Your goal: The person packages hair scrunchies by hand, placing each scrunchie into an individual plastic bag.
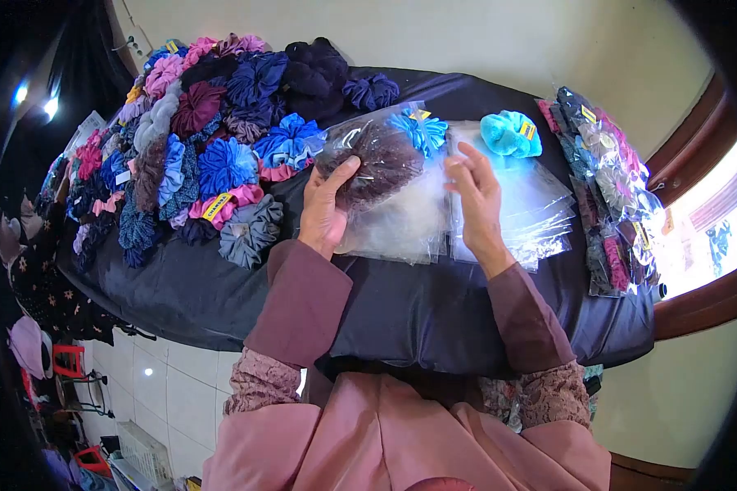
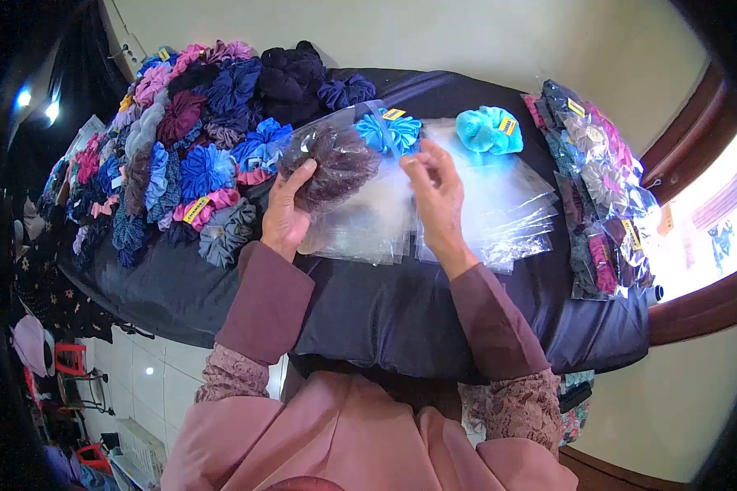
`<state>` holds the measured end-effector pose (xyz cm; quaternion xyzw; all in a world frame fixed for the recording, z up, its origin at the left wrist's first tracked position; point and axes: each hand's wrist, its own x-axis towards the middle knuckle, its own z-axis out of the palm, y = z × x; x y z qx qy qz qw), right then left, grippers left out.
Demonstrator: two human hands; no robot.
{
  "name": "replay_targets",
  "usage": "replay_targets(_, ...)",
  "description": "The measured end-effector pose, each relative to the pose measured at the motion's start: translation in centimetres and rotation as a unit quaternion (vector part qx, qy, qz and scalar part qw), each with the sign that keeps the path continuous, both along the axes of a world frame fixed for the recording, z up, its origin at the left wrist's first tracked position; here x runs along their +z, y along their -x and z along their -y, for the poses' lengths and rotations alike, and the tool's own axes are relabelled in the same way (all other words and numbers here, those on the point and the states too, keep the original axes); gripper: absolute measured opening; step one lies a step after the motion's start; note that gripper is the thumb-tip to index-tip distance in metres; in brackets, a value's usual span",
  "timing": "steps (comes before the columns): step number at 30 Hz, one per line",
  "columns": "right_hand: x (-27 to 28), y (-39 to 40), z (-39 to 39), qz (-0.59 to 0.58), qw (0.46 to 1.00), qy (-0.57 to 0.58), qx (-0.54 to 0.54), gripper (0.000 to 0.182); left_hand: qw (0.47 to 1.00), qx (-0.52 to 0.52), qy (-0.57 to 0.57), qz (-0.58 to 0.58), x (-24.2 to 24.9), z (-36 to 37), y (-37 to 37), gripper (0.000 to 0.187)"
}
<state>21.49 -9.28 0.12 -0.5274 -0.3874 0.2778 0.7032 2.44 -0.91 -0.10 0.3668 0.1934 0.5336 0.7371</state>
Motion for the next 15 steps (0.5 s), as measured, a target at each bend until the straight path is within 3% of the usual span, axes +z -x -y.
replay_targets(2,-0.3,0.9,0.2,-0.129,0.984,-0.006,0.118,0.058,0.998,-0.023,0.040,0.036,0.1,0.2,0.0,0.034)
replay_targets(5,0.2,1.7,0.5,-0.188,0.966,-0.005,0.178,0.058,0.985,-0.117,0.083,0.100,-0.8,0.3,-0.2,0.040)
replay_targets(7,0.0,0.6,0.2,-0.175,0.970,-0.016,0.170,0.053,0.981,-0.135,0.100,0.101,-1.1,0.1,-0.1,0.042)
replay_targets(9,0.1,-0.9,-0.1,-0.231,0.961,-0.011,0.154,0.049,0.965,-0.224,0.096,0.100,-0.7,0.4,0.2,0.039)
replay_targets(13,0.5,-2.1,-0.1,-0.217,0.970,-0.012,0.110,0.041,0.988,-0.152,-0.015,-0.031,0.3,0.8,0.0,0.044)
replay_targets(15,0.2,-2.2,-0.2,-0.168,0.978,0.007,0.125,0.039,0.989,-0.140,-0.002,-0.046,0.5,0.9,0.1,0.040)
